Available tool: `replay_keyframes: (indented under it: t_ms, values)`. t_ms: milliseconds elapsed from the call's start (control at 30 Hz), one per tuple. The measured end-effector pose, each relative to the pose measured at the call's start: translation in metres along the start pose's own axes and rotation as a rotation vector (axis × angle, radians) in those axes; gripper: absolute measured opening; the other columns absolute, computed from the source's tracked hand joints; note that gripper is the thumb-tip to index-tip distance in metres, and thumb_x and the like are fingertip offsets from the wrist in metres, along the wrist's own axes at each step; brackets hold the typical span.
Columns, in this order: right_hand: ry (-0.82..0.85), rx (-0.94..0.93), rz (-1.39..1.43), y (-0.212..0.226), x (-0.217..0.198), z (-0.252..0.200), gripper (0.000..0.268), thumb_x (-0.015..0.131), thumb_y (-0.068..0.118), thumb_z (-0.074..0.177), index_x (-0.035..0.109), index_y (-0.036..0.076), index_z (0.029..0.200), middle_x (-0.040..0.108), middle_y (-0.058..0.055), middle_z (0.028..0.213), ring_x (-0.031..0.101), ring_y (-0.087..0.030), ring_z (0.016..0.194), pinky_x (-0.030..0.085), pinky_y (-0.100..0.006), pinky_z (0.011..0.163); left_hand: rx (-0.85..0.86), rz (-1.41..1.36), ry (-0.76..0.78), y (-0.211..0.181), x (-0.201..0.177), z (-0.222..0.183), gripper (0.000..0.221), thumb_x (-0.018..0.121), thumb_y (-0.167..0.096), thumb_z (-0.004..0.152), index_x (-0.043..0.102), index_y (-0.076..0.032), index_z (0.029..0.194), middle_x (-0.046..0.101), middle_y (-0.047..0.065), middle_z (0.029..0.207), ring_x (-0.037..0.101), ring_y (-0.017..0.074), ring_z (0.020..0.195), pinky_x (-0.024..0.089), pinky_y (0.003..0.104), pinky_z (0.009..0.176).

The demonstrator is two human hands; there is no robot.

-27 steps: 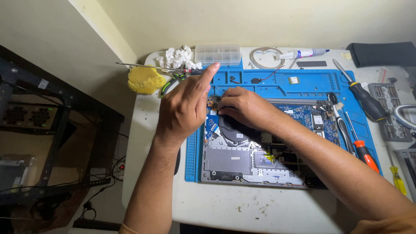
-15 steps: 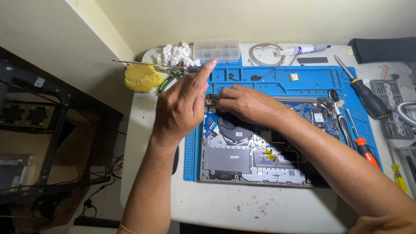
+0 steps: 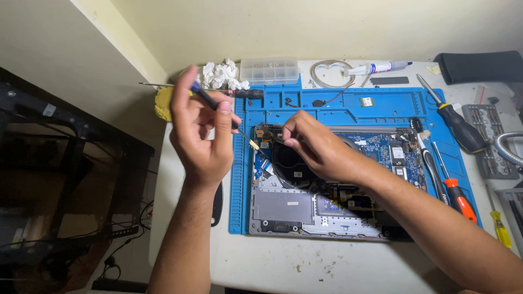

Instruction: Removing the cooling fan and heatsink assembly from a laptop during a repair process.

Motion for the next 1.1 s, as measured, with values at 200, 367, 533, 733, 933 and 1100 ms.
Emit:
replay_keyframes:
  t_ms: [200, 367, 533, 733, 933, 1100]
  values:
    - [-0.214, 0.07, 0.058, 0.051, -0.028, -0.03, 0.011, 0.049, 0.015, 0.107, 0.055, 0.007, 0.103, 0.057, -0.005, 0.095, 0.055, -0.019, 0.085, 0.044, -0.031, 0.078, -0.293, -0.125, -0.221, 0.002, 0.009, -0.01, 0.054, 0.06, -0.01, 0.108, 0.031, -0.013, 0.153, 0.068, 0.013, 0.102, 0.071, 0.0212, 0.061, 0.06, 0.028, 0.053]
    - [-0.277, -0.029, -0.057, 0.07, -0.033, -0.037, 0.006, 0.05, 0.006, 0.106, 0.053, 0.001, 0.104, 0.056, -0.011, 0.098, 0.055, -0.024, 0.087, 0.047, -0.033, 0.078, -0.375, -0.145, -0.201, -0.006, 0.035, -0.021, 0.052, 0.062, -0.007, 0.103, 0.034, -0.011, 0.147, 0.062, 0.013, 0.099, 0.07, 0.0203, 0.06, 0.065, 0.03, 0.051]
    - [-0.275, 0.001, -0.095, 0.066, -0.032, -0.04, 0.004, 0.054, 0.006, 0.105, 0.055, 0.003, 0.103, 0.058, -0.01, 0.098, 0.056, -0.024, 0.087, 0.047, -0.033, 0.078, -0.376, -0.108, -0.171, -0.01, 0.042, -0.025, 0.052, 0.064, -0.009, 0.103, 0.034, -0.009, 0.146, 0.063, 0.011, 0.096, 0.072, 0.0195, 0.063, 0.064, 0.028, 0.05]
    - [-0.281, -0.016, -0.107, 0.068, -0.033, -0.041, 0.002, 0.058, 0.002, 0.102, 0.056, 0.001, 0.103, 0.058, -0.01, 0.096, 0.057, -0.024, 0.086, 0.048, -0.033, 0.077, -0.4, -0.112, -0.15, -0.009, 0.044, -0.026, 0.052, 0.062, -0.01, 0.103, 0.033, -0.01, 0.147, 0.063, 0.011, 0.1, 0.072, 0.019, 0.065, 0.065, 0.028, 0.052]
    - [-0.273, 0.17, 0.002, 0.05, -0.041, -0.047, 0.011, 0.051, 0.009, 0.105, 0.061, 0.003, 0.108, 0.062, -0.006, 0.098, 0.059, -0.017, 0.085, 0.049, -0.027, 0.074, -0.471, -0.175, -0.162, -0.001, 0.044, -0.027, 0.052, 0.063, -0.012, 0.103, 0.033, -0.011, 0.146, 0.062, 0.012, 0.1, 0.073, 0.0209, 0.065, 0.066, 0.029, 0.055]
    - [-0.333, 0.195, -0.141, 0.036, -0.073, -0.066, 0.019, 0.06, 0.011, 0.102, 0.059, -0.001, 0.116, 0.069, -0.011, 0.104, 0.069, -0.02, 0.092, 0.057, -0.032, 0.088, -0.458, -0.256, -0.115, 0.002, 0.046, -0.027, 0.051, 0.057, -0.008, 0.106, 0.03, -0.014, 0.149, 0.059, 0.011, 0.108, 0.072, 0.023, 0.069, 0.068, 0.033, 0.065]
Point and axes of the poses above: each hand's wrist, its own z-axis towards the middle knuckle, its own x-axis out of the palm, y = z × x, the point moved 8 cm from there along z, towards the middle knuckle
